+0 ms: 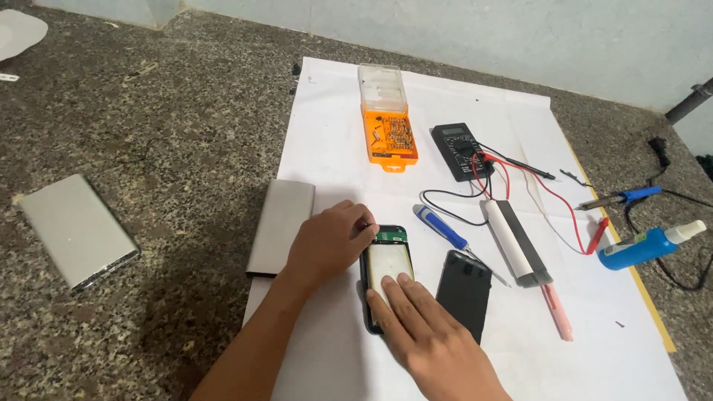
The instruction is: Disassembling a power bank by prying the plastic casing apart and extracting the internal battery and circuit board.
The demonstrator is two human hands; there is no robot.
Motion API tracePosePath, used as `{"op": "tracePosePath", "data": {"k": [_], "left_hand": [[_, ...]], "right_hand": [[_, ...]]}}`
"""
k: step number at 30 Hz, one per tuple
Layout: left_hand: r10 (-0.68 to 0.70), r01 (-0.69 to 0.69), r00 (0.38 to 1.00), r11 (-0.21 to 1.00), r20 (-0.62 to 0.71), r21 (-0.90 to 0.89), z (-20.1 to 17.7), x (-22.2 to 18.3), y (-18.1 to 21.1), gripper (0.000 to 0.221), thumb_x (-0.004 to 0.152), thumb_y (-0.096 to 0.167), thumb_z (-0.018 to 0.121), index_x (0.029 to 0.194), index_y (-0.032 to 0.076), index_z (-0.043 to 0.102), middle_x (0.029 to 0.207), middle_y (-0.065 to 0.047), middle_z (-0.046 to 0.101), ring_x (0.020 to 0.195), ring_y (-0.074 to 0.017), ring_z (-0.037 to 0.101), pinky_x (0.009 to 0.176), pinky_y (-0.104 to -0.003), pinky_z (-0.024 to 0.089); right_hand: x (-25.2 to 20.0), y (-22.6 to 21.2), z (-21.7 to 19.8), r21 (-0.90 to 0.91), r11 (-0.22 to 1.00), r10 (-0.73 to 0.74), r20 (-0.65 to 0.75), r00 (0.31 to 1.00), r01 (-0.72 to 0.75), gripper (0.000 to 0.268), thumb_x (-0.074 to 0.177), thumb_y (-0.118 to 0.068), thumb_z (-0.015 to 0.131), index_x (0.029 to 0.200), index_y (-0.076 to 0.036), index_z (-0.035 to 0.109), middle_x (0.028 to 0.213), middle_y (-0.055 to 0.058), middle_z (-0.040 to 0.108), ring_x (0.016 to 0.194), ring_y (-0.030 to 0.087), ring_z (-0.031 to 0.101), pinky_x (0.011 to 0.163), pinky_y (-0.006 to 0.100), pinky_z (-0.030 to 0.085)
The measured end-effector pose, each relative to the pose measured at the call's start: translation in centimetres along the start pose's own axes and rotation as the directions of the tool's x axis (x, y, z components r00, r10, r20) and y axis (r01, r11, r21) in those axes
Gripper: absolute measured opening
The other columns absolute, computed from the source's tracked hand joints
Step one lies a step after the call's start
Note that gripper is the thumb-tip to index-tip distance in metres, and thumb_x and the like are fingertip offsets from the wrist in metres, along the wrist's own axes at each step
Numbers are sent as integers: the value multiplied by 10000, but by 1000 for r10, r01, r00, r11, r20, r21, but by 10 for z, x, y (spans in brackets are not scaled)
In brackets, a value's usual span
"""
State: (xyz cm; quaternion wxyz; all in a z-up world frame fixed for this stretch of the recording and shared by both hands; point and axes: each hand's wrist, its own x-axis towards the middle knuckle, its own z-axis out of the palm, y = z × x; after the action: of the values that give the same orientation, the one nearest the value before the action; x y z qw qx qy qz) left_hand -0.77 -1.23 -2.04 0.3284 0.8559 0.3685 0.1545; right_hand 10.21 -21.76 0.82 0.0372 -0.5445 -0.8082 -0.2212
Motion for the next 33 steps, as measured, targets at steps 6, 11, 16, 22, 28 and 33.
{"op": "tracePosePath", "data": {"k": [6,11,16,22,28,33], "left_hand": [[39,-39,999,999,-5,28,7,3,-8,206,964,394,568,1004,228,684,956,55,672,793,-199,664,610,-404,512],[59,-59,998,998,-30,-3,9,3,-10,236,960,398,548,1005,218,694,994,50,691,810,-206,673,630,-407,516],[10,-10,1000,1000,8,8,5,3,-4,309,969,436,518,1036,198,703,1040,46,693,836,-227,680,660,-423,520],[48,-47,998,999,-30,24,6,2,-5,253,971,413,571,1022,206,710,975,47,697,783,-202,675,619,-393,521],[53,-53,999,998,-3,31,5,3,-5,287,970,412,556,1037,175,703,1027,28,699,816,-233,683,652,-426,530],[55,-55,998,998,-12,31,4,1,-3,269,981,403,568,1041,182,709,995,31,705,787,-207,683,617,-396,534]], "right_hand": [[-6,14,0,172,984,39,-2,999,-38,525,989,-119,548,1498,-29,459,1514,141,527,1457,331,451,1135,424,430],[-11,22,-6,192,981,-13,-5,1000,14,494,1023,-92,464,1511,-19,433,1536,169,495,1464,348,438,1204,452,382],[-9,15,-9,16,999,-42,-32,999,42,468,1010,-80,495,1470,8,481,1474,201,540,1395,363,501,1186,459,413],[-8,10,-3,78,997,28,-24,999,-26,455,1009,-105,530,1459,-40,506,1465,130,566,1380,325,525,1060,422,485],[-6,5,-4,115,992,45,17,999,-47,499,971,-16,534,1466,-61,500,1461,126,571,1383,323,526,927,386,551],[-10,3,-5,117,993,36,-21,999,-33,491,1007,-54,500,1497,-53,475,1465,140,580,1390,349,526,1017,420,524]]}}
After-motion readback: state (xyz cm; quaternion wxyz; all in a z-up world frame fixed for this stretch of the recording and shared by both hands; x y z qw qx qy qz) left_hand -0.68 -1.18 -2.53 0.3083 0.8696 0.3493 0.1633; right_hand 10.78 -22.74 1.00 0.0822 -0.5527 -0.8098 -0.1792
